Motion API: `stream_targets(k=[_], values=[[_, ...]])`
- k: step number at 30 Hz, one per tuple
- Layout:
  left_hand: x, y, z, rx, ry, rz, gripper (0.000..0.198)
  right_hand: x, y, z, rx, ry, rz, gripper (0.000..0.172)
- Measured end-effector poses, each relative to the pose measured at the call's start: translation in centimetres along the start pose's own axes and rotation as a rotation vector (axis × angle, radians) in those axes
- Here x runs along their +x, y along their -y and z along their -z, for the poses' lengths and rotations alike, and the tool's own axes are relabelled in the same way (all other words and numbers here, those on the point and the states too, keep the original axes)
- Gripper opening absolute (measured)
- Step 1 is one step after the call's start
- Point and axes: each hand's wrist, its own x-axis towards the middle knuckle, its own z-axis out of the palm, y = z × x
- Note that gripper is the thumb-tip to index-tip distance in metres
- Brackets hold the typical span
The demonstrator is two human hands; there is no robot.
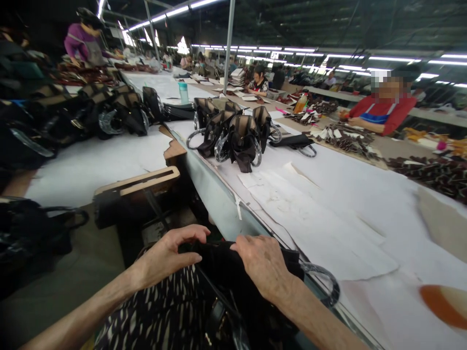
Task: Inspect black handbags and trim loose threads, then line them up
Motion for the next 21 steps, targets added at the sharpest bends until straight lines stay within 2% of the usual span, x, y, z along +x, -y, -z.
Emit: stream_targets(k=[2,4,8,13,15,18,21], values=[[0.2,-0.1,-0.5,0.056,-0.027,0.004,0.009,-0.1,0.1,0.2,-0.039,-0.014,-0.031,0.026],[0.8,-0.4,-0.9,0.157,-0.041,0.065,0.007,-0.3,0.1,0.5,-0.104,-0.038,-0.066,0.026],[2.7,-1.7,-1.2,0.312,-0.043,0.193,0.025,-1.1,-0.3,1.9,-0.218,-0.098,-0.118,0.025],[5.2,-4.2,-2.4,0.143,0.058,0.345,0.034,-1.4,-1.1,5.4,-0.412,-0.208,-0.208,0.022],[5.7,-4.9,-3.3,0.053,0.046,0.333,0.040,-1.2,-1.2,6.7,-0.479,-0.228,-0.228,0.020],[5.9,-4.8,-4.2,-0.028,-0.047,0.255,0.041,-1.0,-1.2,7.7,-0.503,-0.230,-0.215,0.017],[6.2,-3.9,-3.6,-0.149,-0.021,0.203,0.034,-1.2,-1.2,8.0,-0.490,-0.235,-0.191,0.018]])
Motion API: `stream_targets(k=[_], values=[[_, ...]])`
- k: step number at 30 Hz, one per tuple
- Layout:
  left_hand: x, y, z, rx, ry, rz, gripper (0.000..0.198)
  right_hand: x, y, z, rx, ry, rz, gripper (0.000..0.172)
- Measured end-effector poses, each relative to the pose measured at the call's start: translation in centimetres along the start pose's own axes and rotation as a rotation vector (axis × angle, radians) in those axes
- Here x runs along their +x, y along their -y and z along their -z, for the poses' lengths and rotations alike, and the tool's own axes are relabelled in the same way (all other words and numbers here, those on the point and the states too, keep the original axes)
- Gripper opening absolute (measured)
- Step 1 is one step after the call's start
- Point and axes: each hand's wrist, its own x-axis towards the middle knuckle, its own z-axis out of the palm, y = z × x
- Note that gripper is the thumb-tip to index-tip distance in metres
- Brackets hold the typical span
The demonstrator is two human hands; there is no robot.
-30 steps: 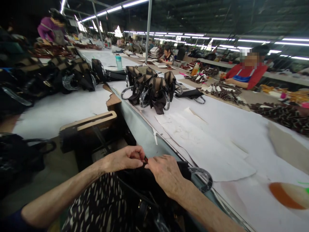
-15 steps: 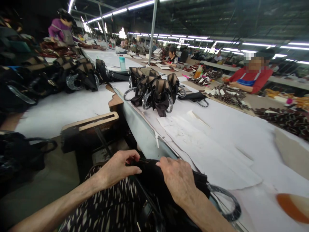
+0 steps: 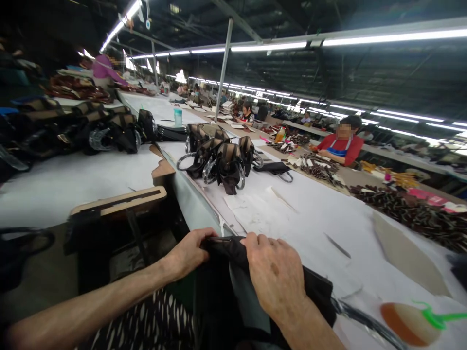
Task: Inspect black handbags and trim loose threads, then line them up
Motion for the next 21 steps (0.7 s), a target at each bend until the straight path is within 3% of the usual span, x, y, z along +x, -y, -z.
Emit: stream_targets(k=[3,6,8,13,21], values=[[0.6,0.3,2.4,-0.117,0.186,-0.041,0.033,-0.3,-0.1,-0.1,0.034,0.009,0.015,0.023],[0.6,0.4,4.6,-0.086,0.366,-0.055,0.031,-0.7,0.1,-0.7,0.111,0.076,0.019,0.026],[0.4,0.8,5.1,-0.071,0.405,-0.014,0.033,-1.0,0.4,-1.2,0.170,0.143,0.009,0.026],[0.0,1.9,3.8,-0.065,0.268,-0.040,0.034,-2.0,1.0,-2.6,0.271,0.265,-0.045,0.028],[0.3,1.4,3.2,0.186,0.159,-0.132,0.028,-2.4,0.8,-3.5,0.308,0.272,-0.070,0.030]])
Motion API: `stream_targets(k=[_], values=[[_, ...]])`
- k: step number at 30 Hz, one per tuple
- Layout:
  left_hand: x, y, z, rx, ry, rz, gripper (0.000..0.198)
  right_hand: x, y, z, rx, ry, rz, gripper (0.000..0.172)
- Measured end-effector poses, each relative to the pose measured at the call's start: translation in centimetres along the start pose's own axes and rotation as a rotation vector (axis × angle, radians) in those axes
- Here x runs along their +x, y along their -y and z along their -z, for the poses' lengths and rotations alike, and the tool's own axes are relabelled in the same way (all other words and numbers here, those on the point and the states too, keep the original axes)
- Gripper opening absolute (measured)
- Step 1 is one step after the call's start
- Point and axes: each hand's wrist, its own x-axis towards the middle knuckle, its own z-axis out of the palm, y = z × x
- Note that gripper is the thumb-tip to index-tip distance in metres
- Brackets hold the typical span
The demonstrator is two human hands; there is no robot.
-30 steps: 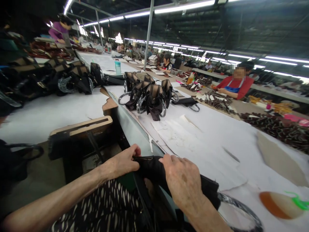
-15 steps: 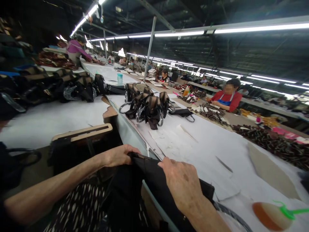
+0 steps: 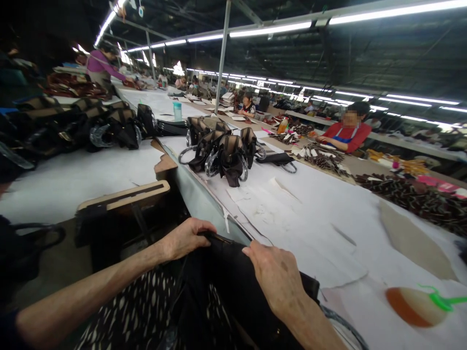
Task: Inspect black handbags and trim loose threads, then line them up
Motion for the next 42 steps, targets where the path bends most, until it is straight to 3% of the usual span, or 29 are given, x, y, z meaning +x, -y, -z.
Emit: stream_targets(k=[10,18,21,24,30,35,42], values=[[0.9,0.4,-0.1,-0.235,-0.075,0.167,0.021,-0.2,0.3,-0.4,0.058,-0.081,0.039,0.034],[1.2,0.2,-0.6,-0.089,-0.048,0.140,0.018,-1.3,-0.1,-1.2,0.135,-0.068,-0.033,0.033],[1.5,0.4,-1.0,-0.050,-0.040,0.125,0.019,-1.5,-0.2,-1.5,0.191,-0.065,-0.050,0.025],[1.7,0.3,-1.4,-0.021,-0.021,0.119,0.019,-1.4,0.2,-1.7,0.239,-0.057,-0.040,0.015],[1.6,-0.5,-1.9,-0.005,0.031,0.135,0.021,-0.4,1.4,-1.4,0.244,-0.065,0.021,0.012],[1.5,-1.0,-1.8,-0.001,0.060,0.112,0.021,-0.1,1.7,-1.3,0.215,-0.049,0.038,0.025],[1.4,-1.0,-1.8,-0.020,0.078,0.119,0.020,0.0,1.3,-1.3,0.234,-0.040,0.074,0.027]])
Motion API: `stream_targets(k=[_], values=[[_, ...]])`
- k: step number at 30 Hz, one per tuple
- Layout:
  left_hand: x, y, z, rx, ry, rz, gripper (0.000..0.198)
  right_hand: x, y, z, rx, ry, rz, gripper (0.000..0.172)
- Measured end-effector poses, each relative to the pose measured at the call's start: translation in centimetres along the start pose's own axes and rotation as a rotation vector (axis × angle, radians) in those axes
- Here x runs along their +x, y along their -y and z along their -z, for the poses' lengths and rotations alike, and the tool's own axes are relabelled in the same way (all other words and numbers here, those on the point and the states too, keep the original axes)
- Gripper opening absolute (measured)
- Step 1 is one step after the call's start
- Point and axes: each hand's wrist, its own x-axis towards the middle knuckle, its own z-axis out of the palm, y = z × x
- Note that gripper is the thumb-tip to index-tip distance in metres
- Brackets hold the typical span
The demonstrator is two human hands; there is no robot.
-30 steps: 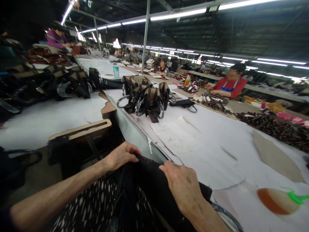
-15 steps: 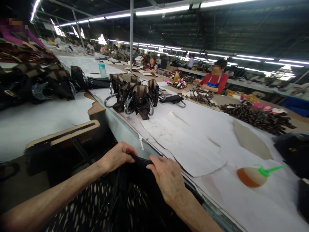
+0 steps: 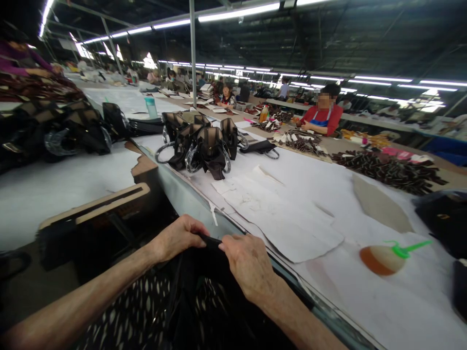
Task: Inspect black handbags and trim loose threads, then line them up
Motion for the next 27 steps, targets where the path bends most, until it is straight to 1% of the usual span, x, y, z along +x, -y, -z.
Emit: stream_targets(k=[4,8,10,12,16,20,23,27], values=[[0.2,0.2,-0.2,-0.024,-0.012,0.034,0.020,0.0,0.0,-0.2,-0.036,-0.003,0.022,0.023],[0.3,0.3,-0.3,-0.005,-0.031,0.018,0.019,0.1,0.7,-0.6,-0.088,-0.026,0.031,0.005],[0.3,0.4,-0.4,0.015,-0.047,0.014,0.020,0.3,1.1,-0.8,-0.105,-0.050,0.027,0.008],[0.2,0.4,-0.5,0.024,-0.044,0.003,0.020,0.5,1.3,-0.9,-0.103,-0.074,0.017,0.004],[-0.1,0.0,-0.5,0.049,-0.014,-0.007,0.021,0.9,1.1,-1.0,0.026,-0.081,-0.010,0.020],[-0.4,-0.5,-0.4,0.061,0.029,0.021,0.023,0.9,0.5,-0.9,0.137,-0.055,-0.014,0.027],[-0.4,-0.6,-0.4,0.051,0.029,0.032,0.023,0.8,0.4,-0.9,0.152,-0.035,-0.021,0.029],[-0.2,-0.6,-0.7,0.028,-0.007,0.028,0.020,1.1,0.7,-0.7,0.091,0.009,-0.041,0.025]])
